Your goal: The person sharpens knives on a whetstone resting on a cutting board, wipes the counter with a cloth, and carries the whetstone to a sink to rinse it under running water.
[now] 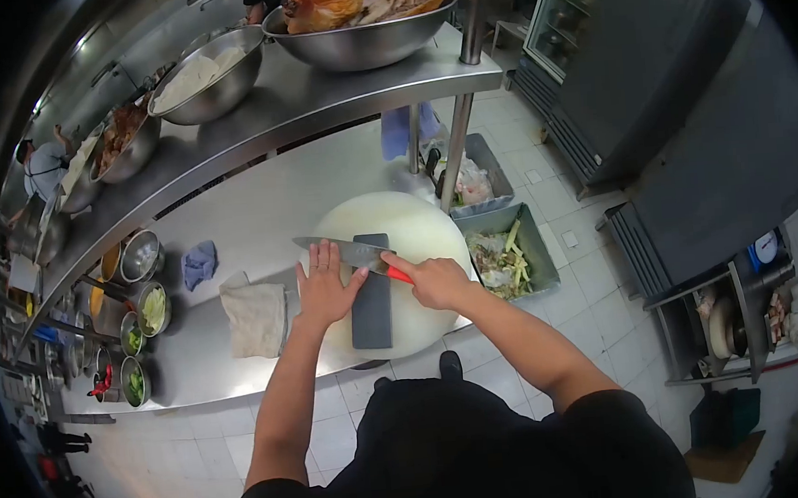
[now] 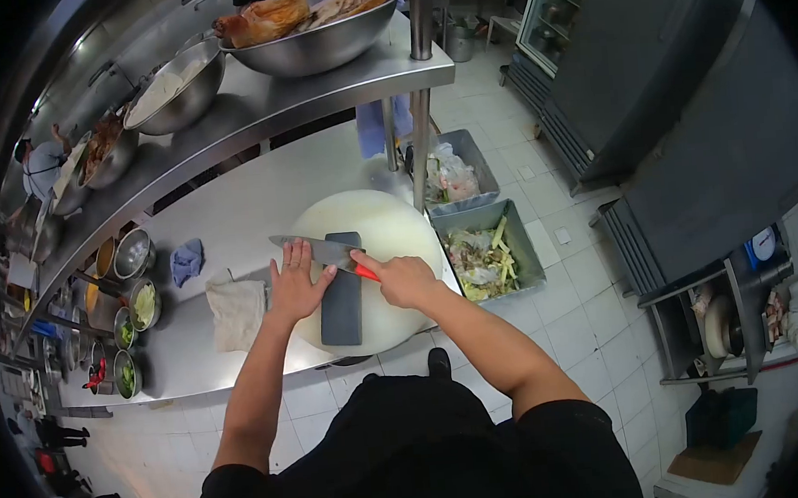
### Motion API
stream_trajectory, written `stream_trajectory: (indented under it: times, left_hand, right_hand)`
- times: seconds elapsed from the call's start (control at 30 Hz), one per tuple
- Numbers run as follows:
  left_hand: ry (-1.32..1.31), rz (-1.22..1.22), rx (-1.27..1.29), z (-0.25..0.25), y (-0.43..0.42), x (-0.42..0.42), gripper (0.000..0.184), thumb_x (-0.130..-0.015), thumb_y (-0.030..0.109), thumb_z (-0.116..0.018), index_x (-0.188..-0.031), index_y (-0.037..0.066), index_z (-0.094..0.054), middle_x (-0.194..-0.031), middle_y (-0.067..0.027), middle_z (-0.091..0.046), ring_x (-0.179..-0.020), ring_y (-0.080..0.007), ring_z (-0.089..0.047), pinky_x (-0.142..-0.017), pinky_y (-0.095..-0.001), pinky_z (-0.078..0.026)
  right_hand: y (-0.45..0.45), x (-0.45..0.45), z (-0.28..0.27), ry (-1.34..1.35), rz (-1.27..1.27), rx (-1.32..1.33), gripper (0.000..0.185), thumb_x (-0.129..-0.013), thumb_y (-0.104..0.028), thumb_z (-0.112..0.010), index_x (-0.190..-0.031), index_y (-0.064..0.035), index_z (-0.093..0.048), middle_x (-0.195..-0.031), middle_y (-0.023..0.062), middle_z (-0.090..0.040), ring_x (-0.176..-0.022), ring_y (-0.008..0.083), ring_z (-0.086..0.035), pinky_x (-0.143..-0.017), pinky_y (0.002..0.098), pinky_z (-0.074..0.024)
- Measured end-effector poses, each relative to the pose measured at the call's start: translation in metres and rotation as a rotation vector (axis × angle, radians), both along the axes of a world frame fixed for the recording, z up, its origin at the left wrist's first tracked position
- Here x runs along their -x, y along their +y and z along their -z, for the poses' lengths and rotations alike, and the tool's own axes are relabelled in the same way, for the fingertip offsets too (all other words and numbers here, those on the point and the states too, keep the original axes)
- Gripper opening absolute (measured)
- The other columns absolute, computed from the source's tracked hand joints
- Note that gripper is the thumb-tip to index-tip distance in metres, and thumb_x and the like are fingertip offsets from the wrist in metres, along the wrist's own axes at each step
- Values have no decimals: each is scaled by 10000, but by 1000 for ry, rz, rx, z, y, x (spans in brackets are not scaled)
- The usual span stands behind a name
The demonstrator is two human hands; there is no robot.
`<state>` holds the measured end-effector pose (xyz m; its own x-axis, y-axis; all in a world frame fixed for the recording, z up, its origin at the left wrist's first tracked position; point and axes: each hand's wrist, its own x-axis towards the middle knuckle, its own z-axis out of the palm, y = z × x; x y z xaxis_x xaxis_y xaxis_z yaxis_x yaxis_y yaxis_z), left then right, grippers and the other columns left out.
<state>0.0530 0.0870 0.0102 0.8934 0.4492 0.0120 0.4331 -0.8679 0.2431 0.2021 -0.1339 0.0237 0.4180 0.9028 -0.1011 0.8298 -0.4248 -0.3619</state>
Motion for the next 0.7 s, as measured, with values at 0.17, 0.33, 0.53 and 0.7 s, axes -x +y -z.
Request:
stream_trajectory:
  times: [0.17,0.33,0.53,0.7]
  left_hand:
    - [-75,104,-22,16,-72,94,1094,-955,727,-595,-1666,-41,-279,-1758,-245,-239,-1635,-456,-187,-1243,-751,-78]
    - [-63,94,-41,16,-80,89,1108,-958,738,-583,-1672,-45,-260,-1760,-245,-234,-1646,-439,-161,-1243,-752,-64]
    - [127,-27,24,-15,-6,-15,1051,-996,771,-467,-1676,-13,-296,-1768,-216,-239,-1658,-384,-153,-1290,-658,-128]
    - [17,121,31,2,-97,91,1233,-879,761,-671,-1683,-51,-207,-1764,-275,-184,-1647,-478,-109,-1239,-756,-64]
  right_hand:
    - [-71,49,3,103,-94,178,908,-909,-111,-605,-1695,-413,-264,-899,189,-758,-816,396,-760,-723,531,-601]
    - [-71,42,-8,144,-82,223,899,-924,-114,-593,-1694,-434,-255,-843,173,-755,-738,370,-761,-650,527,-595]
    - [3,-20,0,-1,-53,23,866,-920,-123,-580,-1688,-395,-287,-890,188,-763,-763,398,-753,-707,542,-591]
    - [-88,44,-12,130,-93,205,943,-883,-94,-591,-1700,-419,-250,-837,175,-747,-717,390,-751,-652,523,-600]
